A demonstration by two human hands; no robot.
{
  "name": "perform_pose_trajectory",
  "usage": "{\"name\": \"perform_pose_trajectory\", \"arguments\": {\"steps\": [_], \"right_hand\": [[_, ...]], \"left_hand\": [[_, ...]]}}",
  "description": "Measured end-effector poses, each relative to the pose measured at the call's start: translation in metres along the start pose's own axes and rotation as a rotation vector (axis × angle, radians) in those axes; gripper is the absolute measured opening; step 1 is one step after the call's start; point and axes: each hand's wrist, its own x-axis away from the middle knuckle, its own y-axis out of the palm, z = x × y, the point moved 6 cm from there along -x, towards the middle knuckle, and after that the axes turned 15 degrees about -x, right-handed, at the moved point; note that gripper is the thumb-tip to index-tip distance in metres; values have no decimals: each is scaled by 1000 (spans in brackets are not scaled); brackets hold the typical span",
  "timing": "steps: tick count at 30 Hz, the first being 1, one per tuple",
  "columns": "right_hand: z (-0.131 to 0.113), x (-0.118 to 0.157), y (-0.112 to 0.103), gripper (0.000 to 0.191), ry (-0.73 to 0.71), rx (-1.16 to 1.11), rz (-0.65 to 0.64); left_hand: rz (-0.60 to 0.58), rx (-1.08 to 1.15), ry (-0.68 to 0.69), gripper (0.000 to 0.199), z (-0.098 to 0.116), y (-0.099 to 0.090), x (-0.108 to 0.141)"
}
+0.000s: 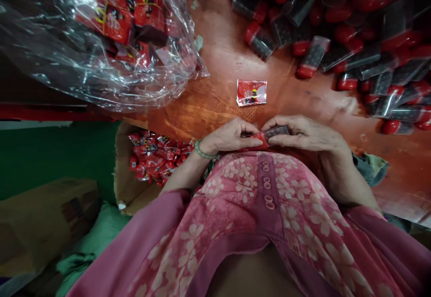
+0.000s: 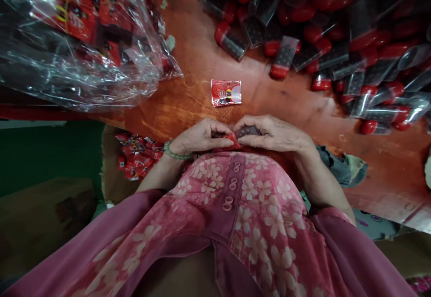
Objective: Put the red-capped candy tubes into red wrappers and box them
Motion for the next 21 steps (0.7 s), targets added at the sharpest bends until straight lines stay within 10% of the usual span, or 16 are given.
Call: {"name": "perform_pose_trajectory", "arguments": {"steps": [21], "right_hand": [[0, 6, 20, 31, -77, 168, 88]], "left_hand": [[33, -178, -74, 47, 2, -1, 8]]}}
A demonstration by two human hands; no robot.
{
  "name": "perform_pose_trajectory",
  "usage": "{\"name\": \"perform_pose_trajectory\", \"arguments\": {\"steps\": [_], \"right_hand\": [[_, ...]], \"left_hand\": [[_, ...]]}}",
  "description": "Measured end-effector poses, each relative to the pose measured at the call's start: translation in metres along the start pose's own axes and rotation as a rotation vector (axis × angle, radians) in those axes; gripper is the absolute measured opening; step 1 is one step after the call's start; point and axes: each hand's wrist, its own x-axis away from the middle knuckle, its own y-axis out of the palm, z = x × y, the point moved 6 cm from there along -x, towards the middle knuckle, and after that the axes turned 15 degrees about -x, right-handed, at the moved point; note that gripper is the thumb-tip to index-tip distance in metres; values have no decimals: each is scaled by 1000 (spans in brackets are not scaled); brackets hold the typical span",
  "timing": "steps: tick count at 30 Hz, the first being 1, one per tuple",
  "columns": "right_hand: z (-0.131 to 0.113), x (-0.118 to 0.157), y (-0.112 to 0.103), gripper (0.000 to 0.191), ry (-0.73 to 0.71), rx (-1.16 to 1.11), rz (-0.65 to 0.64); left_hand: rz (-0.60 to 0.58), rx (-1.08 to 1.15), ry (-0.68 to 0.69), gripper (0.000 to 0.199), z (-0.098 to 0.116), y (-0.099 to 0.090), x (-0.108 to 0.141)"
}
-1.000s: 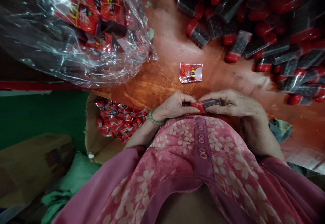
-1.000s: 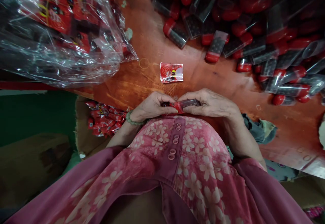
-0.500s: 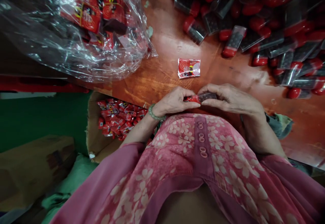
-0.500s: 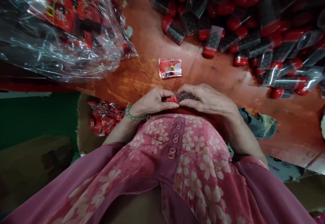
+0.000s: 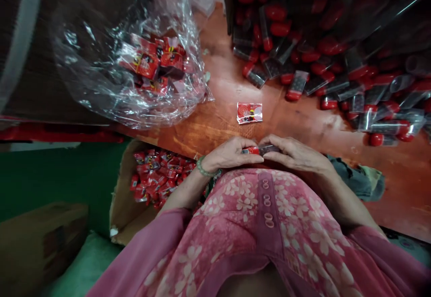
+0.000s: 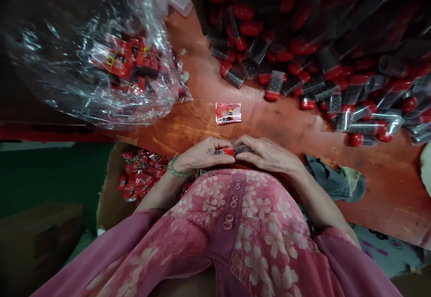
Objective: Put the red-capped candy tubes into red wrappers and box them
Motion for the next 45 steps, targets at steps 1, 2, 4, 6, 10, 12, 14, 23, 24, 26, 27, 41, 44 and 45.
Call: {"name": "perform_pose_trajectory", "arguments": {"steps": [1, 2, 4, 6, 10, 12, 14, 23, 24, 26, 27, 41, 44, 45], "right_hand": [[0, 0, 0, 32, 1, -24, 11], [0, 1, 1, 33, 6, -46, 23], [2, 2, 2, 33, 30, -90, 57], [5, 4, 3, 29, 58, -137, 106], [10, 5, 9, 24, 65, -171, 132], [12, 6, 10, 23, 67, -161, 132], [15, 7, 10, 24, 77, -184, 132], [17, -7, -1, 25, -70, -157, 459], [12, -10, -1, 25, -110, -106, 496], [0, -17, 1, 26, -182, 11, 523], [-5, -21, 3, 27, -211, 68, 510], [-10, -30, 18, 45, -262, 193, 393], [-17, -34, 17, 43, -253, 235, 316], [-19, -37, 13, 42, -247, 288, 305]], "left_hand": [[16, -2, -14, 45, -2, -3, 3], [32, -2, -28, 43, -4, -5, 5], [56, 7, -49, 41, -7, -6, 7], [72, 9, -57, 42, -9, -4, 8], [124, -71, -19, 45, 0, 0, 3], [116, -149, 17, 46, 8, -2, 2], [121, -222, 30, 45, 13, -8, 3], [194, 146, 52, 39, -15, -5, 8], [225, 217, 35, 41, -19, -1, 7], [280, 345, 20, 44, -23, 5, 4], [295, 405, 17, 45, -24, 7, 4], [487, 519, 43, 38, -24, 5, 5], [498, 396, 11, 36, -25, -1, 22], [508, 343, -9, 36, -25, -5, 32]]}}
